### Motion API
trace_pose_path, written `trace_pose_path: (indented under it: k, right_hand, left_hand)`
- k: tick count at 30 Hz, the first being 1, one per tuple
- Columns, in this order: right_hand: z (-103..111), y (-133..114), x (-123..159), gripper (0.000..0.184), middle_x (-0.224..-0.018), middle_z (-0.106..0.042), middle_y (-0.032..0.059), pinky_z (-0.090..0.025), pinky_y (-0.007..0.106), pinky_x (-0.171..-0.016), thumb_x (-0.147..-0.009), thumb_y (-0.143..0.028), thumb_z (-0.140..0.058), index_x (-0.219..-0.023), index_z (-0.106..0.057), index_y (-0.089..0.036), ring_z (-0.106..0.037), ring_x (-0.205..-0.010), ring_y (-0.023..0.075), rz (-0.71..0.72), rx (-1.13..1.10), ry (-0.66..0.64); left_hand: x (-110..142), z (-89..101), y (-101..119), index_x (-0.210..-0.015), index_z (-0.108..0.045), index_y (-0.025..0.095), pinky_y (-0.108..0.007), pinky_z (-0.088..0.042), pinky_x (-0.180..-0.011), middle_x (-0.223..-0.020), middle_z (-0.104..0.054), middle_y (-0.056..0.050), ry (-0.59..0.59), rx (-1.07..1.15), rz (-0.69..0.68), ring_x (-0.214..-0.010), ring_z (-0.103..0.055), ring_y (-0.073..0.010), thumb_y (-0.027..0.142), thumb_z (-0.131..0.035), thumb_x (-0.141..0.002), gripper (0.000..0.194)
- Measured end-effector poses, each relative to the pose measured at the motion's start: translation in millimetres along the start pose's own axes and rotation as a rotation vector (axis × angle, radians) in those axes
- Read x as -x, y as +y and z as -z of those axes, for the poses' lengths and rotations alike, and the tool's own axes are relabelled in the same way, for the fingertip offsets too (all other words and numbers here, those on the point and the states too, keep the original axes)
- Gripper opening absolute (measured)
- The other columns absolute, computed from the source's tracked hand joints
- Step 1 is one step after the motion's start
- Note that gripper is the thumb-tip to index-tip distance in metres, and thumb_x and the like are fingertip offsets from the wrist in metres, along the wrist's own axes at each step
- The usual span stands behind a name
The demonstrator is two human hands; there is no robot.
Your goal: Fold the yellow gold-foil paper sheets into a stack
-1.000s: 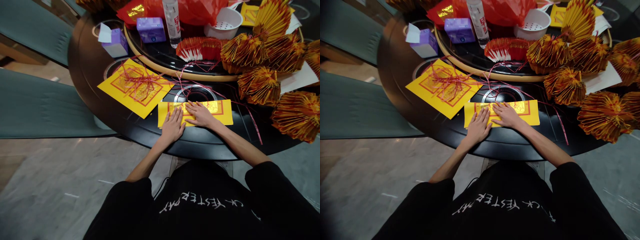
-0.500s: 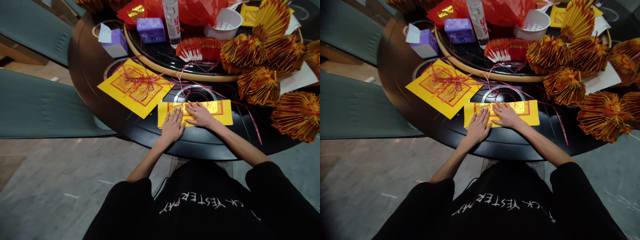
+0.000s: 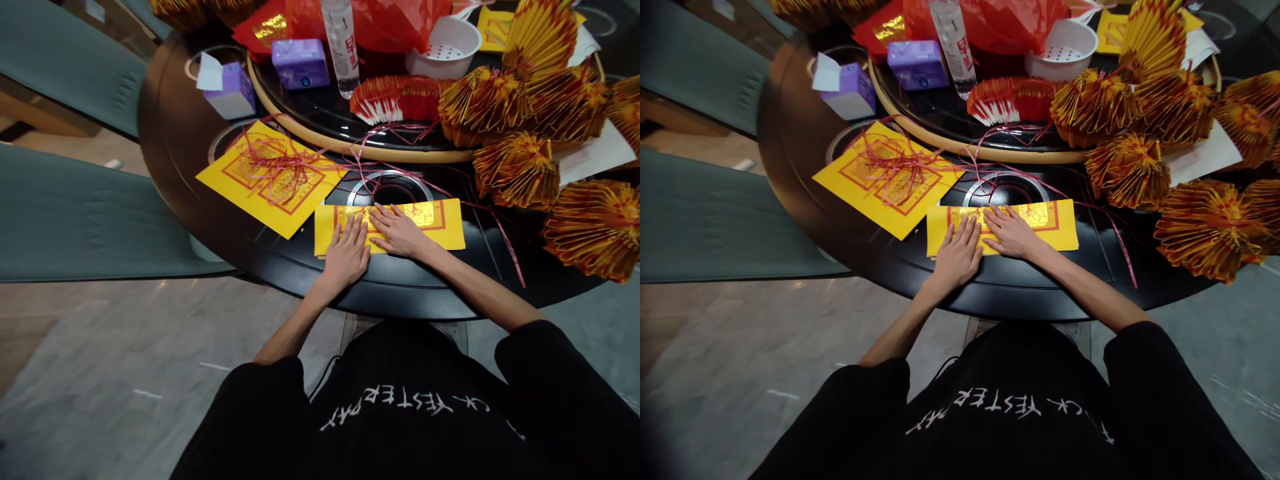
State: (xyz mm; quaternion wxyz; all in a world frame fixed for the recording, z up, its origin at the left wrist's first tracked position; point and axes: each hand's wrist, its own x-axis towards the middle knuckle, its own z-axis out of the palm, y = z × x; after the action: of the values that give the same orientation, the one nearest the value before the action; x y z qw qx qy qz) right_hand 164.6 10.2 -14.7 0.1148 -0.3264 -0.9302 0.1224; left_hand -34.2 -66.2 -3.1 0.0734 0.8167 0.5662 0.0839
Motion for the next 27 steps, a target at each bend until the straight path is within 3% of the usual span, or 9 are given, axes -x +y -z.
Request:
trace_pose_path:
  k: [5,10,18,22,27]
  right_hand:
    - [-2.4,-1.2,2.3,0.065,-0.168,-0.04,0.0194,-0.025,0.057,-0.13,-0.107,-0.044,-0.041,-0.16,-0.044,-0.007,-0.028,-0.161,0.0335,-0.008,0.003,-0.004]
    - [-3.2,-0.6,3.2,0.064,-0.169,-0.039,0.0168,-0.024,0.057,-0.131,-0.107,-0.043,-0.041,-0.162,-0.042,-0.011,-0.026,-0.162,0.0318,-0.012,-0.02,0.006]
    - [0.9,3.2,12.0,0.053,-0.159,-0.054,0.0192,-0.035,0.054,-0.127,-0.102,-0.02,-0.038,-0.149,-0.056,-0.003,-0.043,-0.154,0.0319,-0.127,-0.016,0.154]
    - [1.4,1.2,10.9,0.056,-0.159,-0.051,0.0236,-0.032,0.055,-0.128,-0.099,-0.016,-0.041,-0.149,-0.054,0.004,-0.043,-0.154,0.0347,-0.159,0.026,0.099]
    - [2.0,-0.5,9.5,0.056,-0.163,-0.046,0.0232,-0.03,0.057,-0.129,-0.102,-0.018,-0.038,-0.152,-0.052,0.003,-0.041,-0.155,0.0353,-0.154,0.049,0.066]
  left_hand:
    - [-13.6,6.0,3.4,-0.161,-0.038,-0.002,-0.051,-0.016,-0.134,-0.173,-0.029,-0.02,-0.039,-0.005,-0.035,-0.164,-0.022,-0.0306,0.034,-0.031,-0.102,0.069]
    - [-20.0,2.6,0.7,-0.162,-0.036,-0.002,-0.051,-0.017,-0.133,-0.173,-0.027,-0.02,-0.043,0.006,-0.046,-0.164,-0.021,-0.0311,0.036,-0.028,-0.104,0.07]
    - [-14.0,-2.1,-2.6,-0.163,-0.033,-0.001,-0.049,-0.013,-0.134,-0.174,-0.027,-0.019,-0.039,-0.006,-0.002,-0.164,-0.02,-0.029,0.035,-0.029,-0.104,0.07]
    - [-12.8,-4.2,-5.6,-0.164,-0.033,0.001,-0.048,-0.012,-0.134,-0.174,-0.026,-0.018,-0.021,-0.004,-0.017,-0.165,-0.02,-0.0276,0.036,-0.027,-0.104,0.07]
    - [-13.3,-5.6,-6.9,-0.164,-0.033,0.003,-0.05,-0.012,-0.134,-0.174,-0.027,-0.018,-0.015,-0.008,-0.015,-0.164,-0.022,-0.0285,0.037,-0.029,-0.104,0.07]
